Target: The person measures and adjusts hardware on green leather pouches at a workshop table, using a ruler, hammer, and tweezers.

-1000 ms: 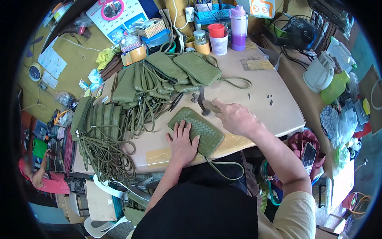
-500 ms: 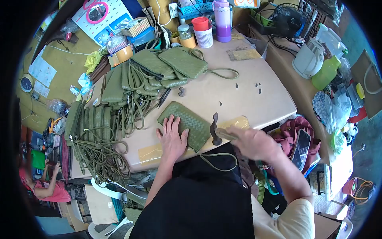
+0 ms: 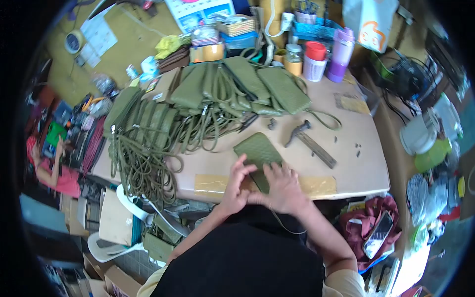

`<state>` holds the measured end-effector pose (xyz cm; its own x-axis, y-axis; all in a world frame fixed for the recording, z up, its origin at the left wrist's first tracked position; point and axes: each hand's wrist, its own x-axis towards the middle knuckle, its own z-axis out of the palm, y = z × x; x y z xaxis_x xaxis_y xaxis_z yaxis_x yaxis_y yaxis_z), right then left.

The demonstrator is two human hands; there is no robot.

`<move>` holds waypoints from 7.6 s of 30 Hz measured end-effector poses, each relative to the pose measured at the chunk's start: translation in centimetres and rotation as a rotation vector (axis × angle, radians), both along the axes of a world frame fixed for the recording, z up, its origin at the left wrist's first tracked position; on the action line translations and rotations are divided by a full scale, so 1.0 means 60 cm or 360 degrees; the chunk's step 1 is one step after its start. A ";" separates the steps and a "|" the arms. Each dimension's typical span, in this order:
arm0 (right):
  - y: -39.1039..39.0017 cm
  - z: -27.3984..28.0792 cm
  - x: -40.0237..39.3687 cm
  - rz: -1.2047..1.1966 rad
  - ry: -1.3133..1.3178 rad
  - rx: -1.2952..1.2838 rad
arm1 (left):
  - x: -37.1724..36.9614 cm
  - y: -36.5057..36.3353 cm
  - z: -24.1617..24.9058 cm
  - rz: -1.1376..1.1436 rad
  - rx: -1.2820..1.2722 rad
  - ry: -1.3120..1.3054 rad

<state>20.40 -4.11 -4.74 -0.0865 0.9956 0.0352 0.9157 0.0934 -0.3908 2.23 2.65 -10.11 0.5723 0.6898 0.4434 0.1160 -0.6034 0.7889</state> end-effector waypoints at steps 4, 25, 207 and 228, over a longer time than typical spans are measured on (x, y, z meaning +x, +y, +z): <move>-0.014 -0.028 -0.051 0.0149 -0.0745 -0.0099 | -0.002 -0.026 -0.020 0.0137 -0.1623 -0.1132; 0.005 0.007 -0.035 0.0376 0.0709 0.0285 | -0.391 0.038 0.286 0.0790 0.0091 -0.1356; -0.031 0.091 0.028 -0.0491 0.0245 0.0750 | 0.095 0.041 0.144 0.0063 -0.0521 0.0338; 0.006 0.030 0.067 -0.0375 0.1049 0.0710 | 0.100 0.010 0.147 0.0122 -0.0258 -0.0090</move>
